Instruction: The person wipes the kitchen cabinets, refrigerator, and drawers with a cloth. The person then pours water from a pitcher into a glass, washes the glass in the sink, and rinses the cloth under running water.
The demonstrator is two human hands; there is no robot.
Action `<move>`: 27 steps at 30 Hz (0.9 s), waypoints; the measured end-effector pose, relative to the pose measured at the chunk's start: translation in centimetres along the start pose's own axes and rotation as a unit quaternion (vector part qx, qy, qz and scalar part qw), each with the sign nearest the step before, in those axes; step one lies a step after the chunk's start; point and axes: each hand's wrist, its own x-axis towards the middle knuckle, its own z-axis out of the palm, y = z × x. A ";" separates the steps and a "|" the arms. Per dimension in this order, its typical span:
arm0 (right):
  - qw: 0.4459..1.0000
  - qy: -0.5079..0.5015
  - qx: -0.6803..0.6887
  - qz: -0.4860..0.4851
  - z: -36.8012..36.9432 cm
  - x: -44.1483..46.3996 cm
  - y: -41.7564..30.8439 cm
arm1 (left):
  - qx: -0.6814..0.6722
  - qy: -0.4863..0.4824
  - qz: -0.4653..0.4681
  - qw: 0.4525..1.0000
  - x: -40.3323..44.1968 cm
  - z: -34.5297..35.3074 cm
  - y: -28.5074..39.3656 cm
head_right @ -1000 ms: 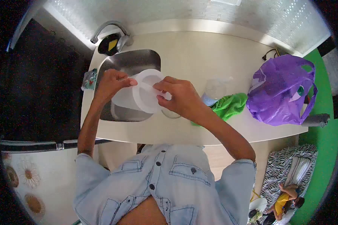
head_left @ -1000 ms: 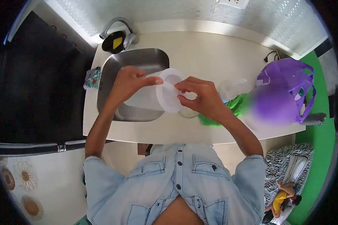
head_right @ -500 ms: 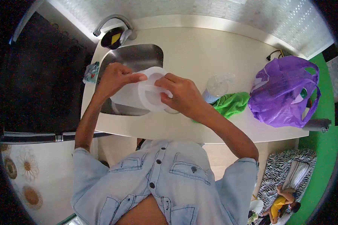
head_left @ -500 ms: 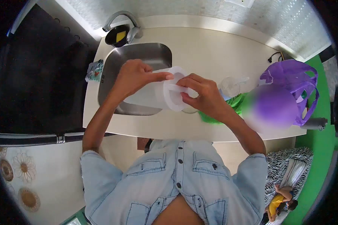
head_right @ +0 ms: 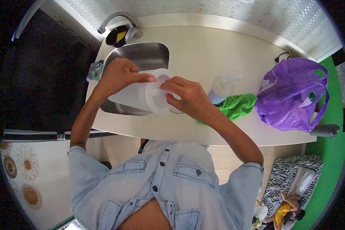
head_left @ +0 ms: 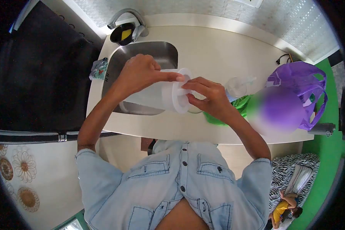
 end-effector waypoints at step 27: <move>0.998 0.054 0.033 -0.026 -0.8 0.4 0.6 | 0.163 0.048 0.119 0.978 0.4 -2.3 3.7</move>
